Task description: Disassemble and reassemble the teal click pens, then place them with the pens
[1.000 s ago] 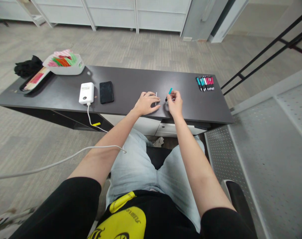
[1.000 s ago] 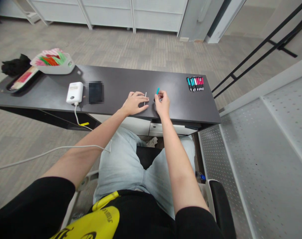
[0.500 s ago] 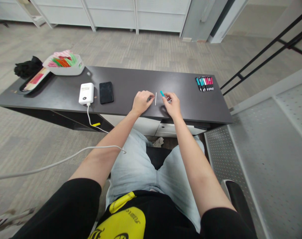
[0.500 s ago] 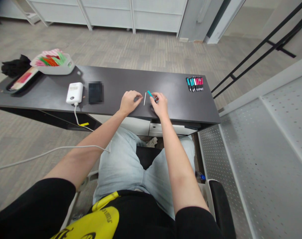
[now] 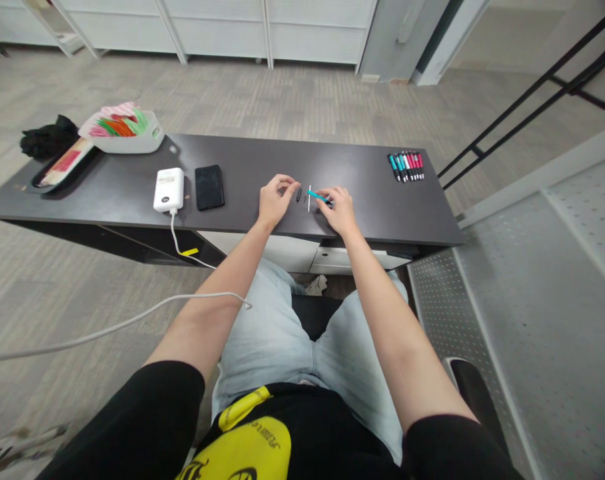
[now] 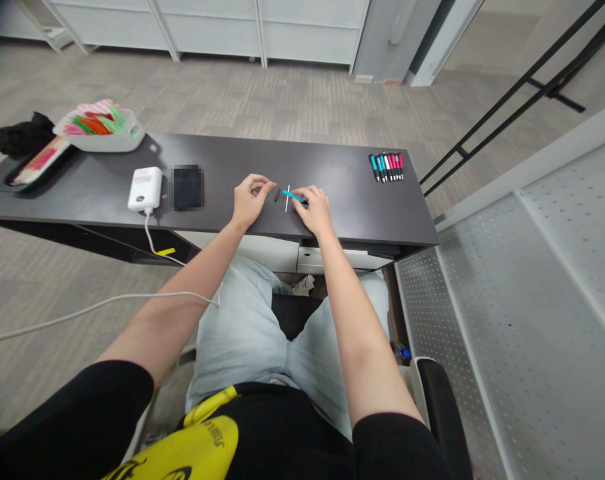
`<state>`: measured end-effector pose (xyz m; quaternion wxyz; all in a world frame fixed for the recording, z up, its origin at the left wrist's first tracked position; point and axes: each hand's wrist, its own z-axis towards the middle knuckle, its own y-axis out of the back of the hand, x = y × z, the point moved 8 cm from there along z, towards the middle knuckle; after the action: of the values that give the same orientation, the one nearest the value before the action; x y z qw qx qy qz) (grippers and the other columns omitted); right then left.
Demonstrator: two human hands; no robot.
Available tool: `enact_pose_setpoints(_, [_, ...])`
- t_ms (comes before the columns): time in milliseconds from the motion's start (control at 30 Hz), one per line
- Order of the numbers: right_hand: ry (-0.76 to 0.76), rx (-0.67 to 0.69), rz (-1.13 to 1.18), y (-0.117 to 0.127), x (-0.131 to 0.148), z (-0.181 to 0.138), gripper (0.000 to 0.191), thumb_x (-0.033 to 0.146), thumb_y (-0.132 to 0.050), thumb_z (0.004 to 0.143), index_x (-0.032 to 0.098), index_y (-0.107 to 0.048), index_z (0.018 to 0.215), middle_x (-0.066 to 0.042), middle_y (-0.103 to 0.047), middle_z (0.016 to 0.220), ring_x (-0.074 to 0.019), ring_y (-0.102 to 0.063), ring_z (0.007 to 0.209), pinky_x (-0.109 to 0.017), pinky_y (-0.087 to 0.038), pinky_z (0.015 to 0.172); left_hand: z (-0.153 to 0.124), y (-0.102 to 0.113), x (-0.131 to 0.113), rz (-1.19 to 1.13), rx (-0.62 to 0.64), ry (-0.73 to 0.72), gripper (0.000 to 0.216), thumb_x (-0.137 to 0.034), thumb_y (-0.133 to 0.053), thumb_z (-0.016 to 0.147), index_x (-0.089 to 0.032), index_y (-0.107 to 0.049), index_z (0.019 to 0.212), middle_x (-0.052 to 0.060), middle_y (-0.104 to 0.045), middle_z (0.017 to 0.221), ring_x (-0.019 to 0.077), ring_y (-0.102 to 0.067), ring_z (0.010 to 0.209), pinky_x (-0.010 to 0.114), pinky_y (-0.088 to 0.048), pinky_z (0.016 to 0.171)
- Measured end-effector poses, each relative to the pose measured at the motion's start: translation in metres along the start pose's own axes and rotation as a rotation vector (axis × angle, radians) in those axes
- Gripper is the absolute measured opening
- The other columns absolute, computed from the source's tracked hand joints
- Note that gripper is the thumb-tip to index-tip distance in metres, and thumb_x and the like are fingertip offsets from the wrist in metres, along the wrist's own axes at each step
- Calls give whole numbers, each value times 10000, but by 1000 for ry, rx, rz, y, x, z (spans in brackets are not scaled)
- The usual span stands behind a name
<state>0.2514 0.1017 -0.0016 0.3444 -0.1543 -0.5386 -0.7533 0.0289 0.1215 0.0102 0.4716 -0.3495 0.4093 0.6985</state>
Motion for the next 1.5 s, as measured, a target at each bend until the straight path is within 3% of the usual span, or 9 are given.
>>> enact_pose_setpoints(200, [-9,71,-52,-2,3,0,208,361,-745,1134,306,-885,1277,-116,-842,1329,-403,-736,1246,-612,-554,1205,1,-5,1,-36,84,47,114,-216,-930,918,-252,-835,865,18,-848,891,208,-714,809,370,-597,845])
enact_pose_setpoints(433, [-16,33,75,0,3,0,138,393,-808,1087,317,-887,1171,-108,-852,1273,-403,-724,1225,-647,-550,1203,-2,-13,-7,-6,220,90,116,-205,-959,892,-249,-864,843,28,-870,904,217,-702,824,397,-577,835])
enact_pose_setpoints(767, [4,47,95,0,5,-1,86,373,-842,1087,322,-888,1138,-98,-845,1218,-403,-720,1232,-638,-539,1210,-3,-14,-6,1,232,104,114,-218,-990,874,-248,-884,843,27,-854,874,207,-652,782,397,-539,776])
enact_pose_setpoints(867, [10,54,96,-1,5,-1,107,391,-830,1086,323,-887,1146,-100,-857,1233,-404,-722,1231,-644,-540,1212,-4,-16,-4,22,266,72,123,-259,-994,879,-258,-924,980,53,-885,977,226,-680,823,418,-577,817])
enact_pose_setpoints(1033, [-27,-15,199,3,0,1,218,528,-805,1086,323,-846,1146,-93,-876,1234,-372,-738,1147,-627,-564,1202,-5,-19,-6,172,277,-50,360,-304,-1007,888,-271,-917,1235,80,-873,1120,260,-723,919,447,-613,910])
enact_pose_setpoints(1167, [-155,-179,381,11,-21,2,454,750,-753,1047,316,-761,1181,-93,-865,1156,-346,-756,1098,-572,-620,1116,-14,-33,-16,434,370,-236,207,-338,-920,997,-306,-936,1201,123,-829,1280,350,-733,1168,540,-567,1090])
enact_pose_setpoints(1267, [-201,-286,428,17,-33,2,585,862,-701,1010,302,-717,1180,-111,-836,1137,-339,-759,1071,-559,-627,1069,-22,-41,-20,528,433,-309,172,-392,-884,1035,-302,-953,1164,156,-818,1344,406,-700,1255,597,-521,1122])
enact_pose_setpoints(1500, [-224,-279,425,17,-33,2,526,804,-765,1014,294,-731,1138,-106,-817,1126,-320,-746,1044,-544,-643,1051,-26,-42,-26,486,475,-292,136,-432,-910,1015,-302,-945,993,123,-912,1256,428,-687,1299,667,-409,1205])
